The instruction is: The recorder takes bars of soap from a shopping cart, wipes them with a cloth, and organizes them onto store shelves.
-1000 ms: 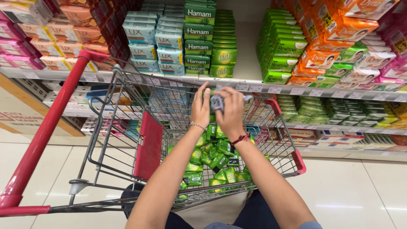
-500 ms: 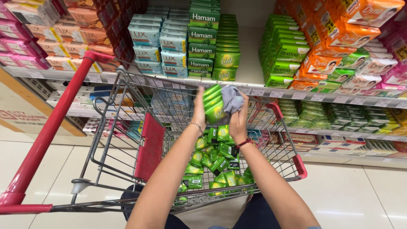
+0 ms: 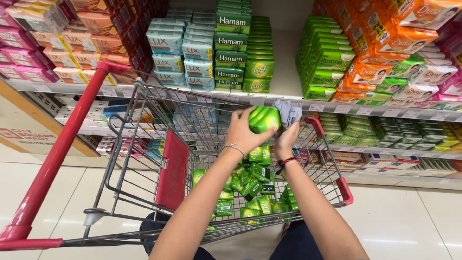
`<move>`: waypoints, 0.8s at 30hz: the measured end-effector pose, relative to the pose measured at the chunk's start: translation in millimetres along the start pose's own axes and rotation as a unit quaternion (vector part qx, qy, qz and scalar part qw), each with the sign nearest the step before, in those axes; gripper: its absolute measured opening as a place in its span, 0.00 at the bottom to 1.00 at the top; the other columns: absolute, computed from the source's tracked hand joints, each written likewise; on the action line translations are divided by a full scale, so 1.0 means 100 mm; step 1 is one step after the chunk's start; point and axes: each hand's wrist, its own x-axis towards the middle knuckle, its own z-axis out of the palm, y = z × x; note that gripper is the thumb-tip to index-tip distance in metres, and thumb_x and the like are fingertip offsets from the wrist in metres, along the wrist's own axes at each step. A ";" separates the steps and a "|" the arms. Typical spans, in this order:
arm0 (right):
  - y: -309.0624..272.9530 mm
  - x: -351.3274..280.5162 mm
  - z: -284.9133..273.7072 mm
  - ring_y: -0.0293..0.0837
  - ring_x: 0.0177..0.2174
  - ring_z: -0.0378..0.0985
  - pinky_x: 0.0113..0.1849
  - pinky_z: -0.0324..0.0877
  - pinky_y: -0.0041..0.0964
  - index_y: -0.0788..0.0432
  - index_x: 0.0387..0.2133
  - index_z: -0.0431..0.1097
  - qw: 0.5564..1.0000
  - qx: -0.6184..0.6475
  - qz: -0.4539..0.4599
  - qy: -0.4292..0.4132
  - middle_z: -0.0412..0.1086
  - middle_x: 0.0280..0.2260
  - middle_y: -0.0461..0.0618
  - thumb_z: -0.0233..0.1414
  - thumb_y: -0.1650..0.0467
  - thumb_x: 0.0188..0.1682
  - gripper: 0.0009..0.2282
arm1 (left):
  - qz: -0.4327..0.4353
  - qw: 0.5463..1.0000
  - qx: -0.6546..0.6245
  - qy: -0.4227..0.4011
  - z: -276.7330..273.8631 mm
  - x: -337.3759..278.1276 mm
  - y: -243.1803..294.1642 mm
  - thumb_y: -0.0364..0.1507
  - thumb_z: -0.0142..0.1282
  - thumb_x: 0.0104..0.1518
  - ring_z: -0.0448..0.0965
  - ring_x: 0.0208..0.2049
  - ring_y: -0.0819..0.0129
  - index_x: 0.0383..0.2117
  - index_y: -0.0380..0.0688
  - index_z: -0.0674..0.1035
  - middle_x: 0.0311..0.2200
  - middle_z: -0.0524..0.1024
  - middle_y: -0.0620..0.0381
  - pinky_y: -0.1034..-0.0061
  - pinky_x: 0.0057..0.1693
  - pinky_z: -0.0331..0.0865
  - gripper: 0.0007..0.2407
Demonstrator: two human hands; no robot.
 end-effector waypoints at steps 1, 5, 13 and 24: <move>0.01 0.00 -0.01 0.48 0.57 0.69 0.59 0.63 0.43 0.64 0.60 0.60 1.000 0.000 0.001 0.000 0.66 0.58 0.54 0.31 0.64 0.63 0.20 | -0.001 1.000 0.000 0.000 0.06 0.07 -0.10 0.55 0.64 0.39 0.69 0.61 0.50 0.62 0.48 0.70 0.58 0.69 0.43 0.58 0.66 0.68 0.42; -0.09 -0.14 0.14 0.47 0.57 0.66 0.59 0.62 0.41 0.58 0.58 0.59 0.994 -0.102 -0.036 0.003 0.62 0.58 0.52 0.35 0.68 0.56 0.18 | -0.239 0.868 -0.409 -0.147 0.20 0.20 -0.29 0.55 0.54 0.46 0.77 0.52 0.53 0.58 0.48 0.72 0.49 0.77 0.45 0.55 0.57 0.73 0.34; -0.80 -0.52 0.88 0.57 0.57 0.63 0.61 0.58 0.48 0.61 0.44 0.67 0.866 -0.393 -0.243 -0.194 0.61 0.54 0.59 0.49 0.78 0.39 0.16 | -0.265 0.734 -0.607 -0.152 0.34 0.32 -0.53 0.63 0.32 0.49 0.79 0.48 0.57 0.55 0.47 0.75 0.47 0.79 0.47 0.57 0.51 0.76 0.38; -0.95 -0.63 0.91 0.53 0.54 0.72 0.57 0.66 0.43 0.59 0.42 0.75 0.876 -0.356 -0.259 -0.198 0.67 0.51 0.56 0.50 0.78 0.39 0.16 | -0.192 0.722 -0.652 -0.126 0.61 0.44 -0.75 0.60 0.37 0.51 0.78 0.52 0.53 0.57 0.46 0.74 0.52 0.76 0.45 0.55 0.54 0.75 0.36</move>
